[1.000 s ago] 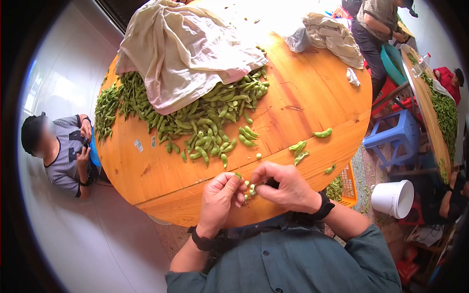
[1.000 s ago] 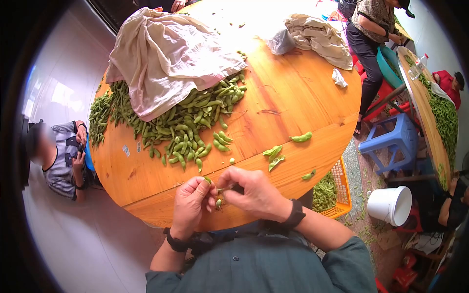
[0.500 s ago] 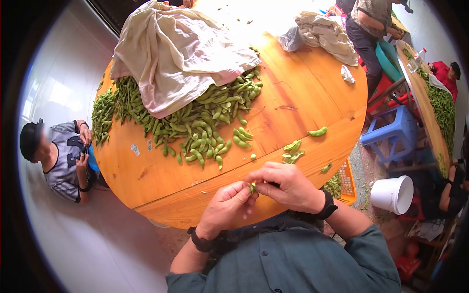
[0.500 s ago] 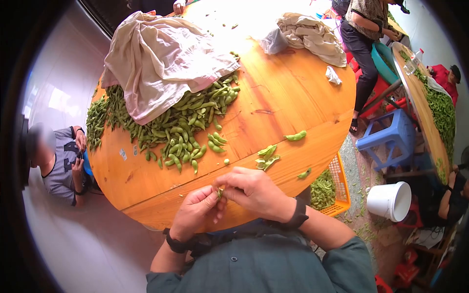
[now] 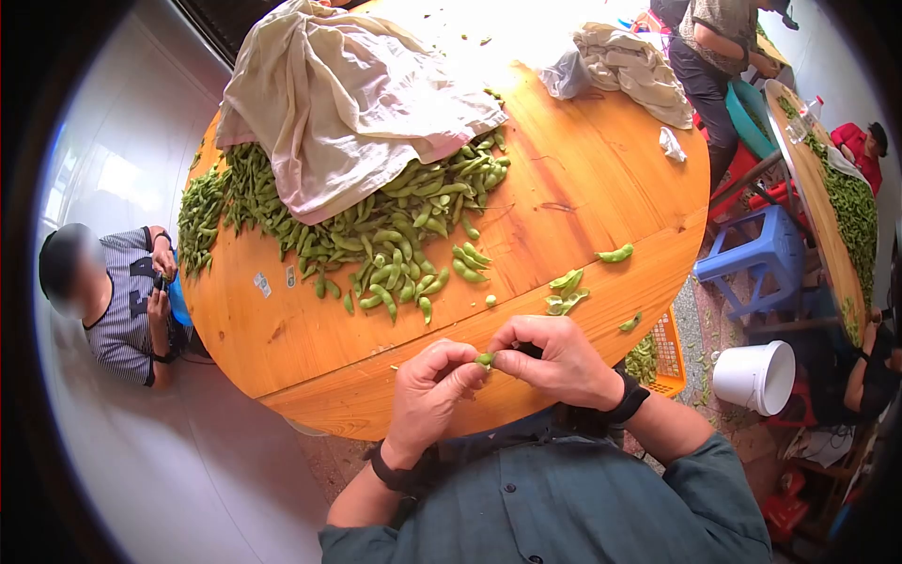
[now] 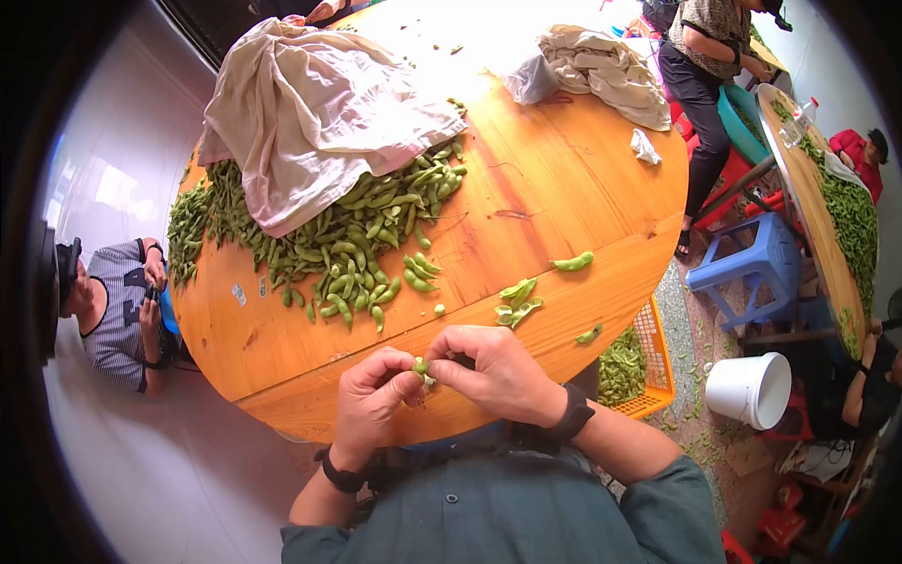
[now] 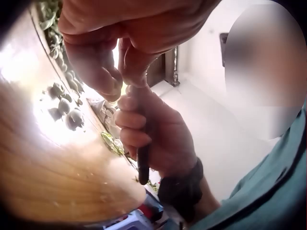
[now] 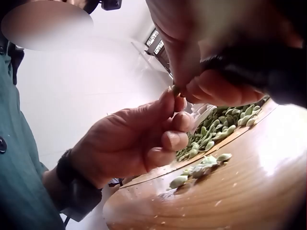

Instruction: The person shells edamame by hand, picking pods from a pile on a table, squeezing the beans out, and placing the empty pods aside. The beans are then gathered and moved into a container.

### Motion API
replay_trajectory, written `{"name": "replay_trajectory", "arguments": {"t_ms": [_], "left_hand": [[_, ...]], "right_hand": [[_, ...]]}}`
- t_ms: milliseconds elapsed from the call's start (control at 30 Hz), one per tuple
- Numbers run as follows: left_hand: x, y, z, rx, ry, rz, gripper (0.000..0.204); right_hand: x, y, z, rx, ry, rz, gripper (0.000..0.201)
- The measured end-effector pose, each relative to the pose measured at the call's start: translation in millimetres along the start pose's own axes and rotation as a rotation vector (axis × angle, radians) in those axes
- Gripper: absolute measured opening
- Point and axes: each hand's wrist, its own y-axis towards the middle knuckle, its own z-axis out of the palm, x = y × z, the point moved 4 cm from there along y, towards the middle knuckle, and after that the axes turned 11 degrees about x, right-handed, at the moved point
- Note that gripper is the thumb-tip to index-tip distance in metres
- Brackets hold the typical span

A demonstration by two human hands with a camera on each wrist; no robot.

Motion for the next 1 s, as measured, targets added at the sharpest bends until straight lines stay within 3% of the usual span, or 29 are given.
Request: {"name": "replay_trajectory", "arguments": {"t_ms": [33,133,267,333,367,433,533,667,1000], "left_hand": [[5,-1,0,0.022,-0.185,-0.105,0.011],[7,-1,-1,0.044,-0.270,-0.145,0.010],[5,-1,3,-0.003,-0.214,-0.149,0.010],[-5,-2,7,-0.122,0.259,0.022,0.007],[-7,-2,8,-0.123,0.259,0.023,0.007],[-19,-3,11,-0.183,0.540,0.236,0.012],[-23,-3,12,-0.221,0.758,0.335,0.016],[-31,-4,19,-0.212,0.904,0.362,0.018],[-36,-10,26,-0.180,1.143,0.452,0.025]], "right_hand": [[-1,0,1,-0.002,0.044,0.028,0.013],[-2,1,3,-0.003,0.046,0.050,0.013],[-6,2,5,-0.017,0.018,0.068,0.011],[-4,3,5,-0.040,-0.046,0.081,0.012],[-3,3,5,-0.039,-0.046,0.080,0.012],[-1,2,7,-0.036,-0.021,0.085,0.017],[-3,1,8,0.022,0.033,0.101,0.020],[-1,2,10,-0.004,-0.049,0.099,0.019],[-12,0,10,0.033,0.278,0.242,0.012]]}}
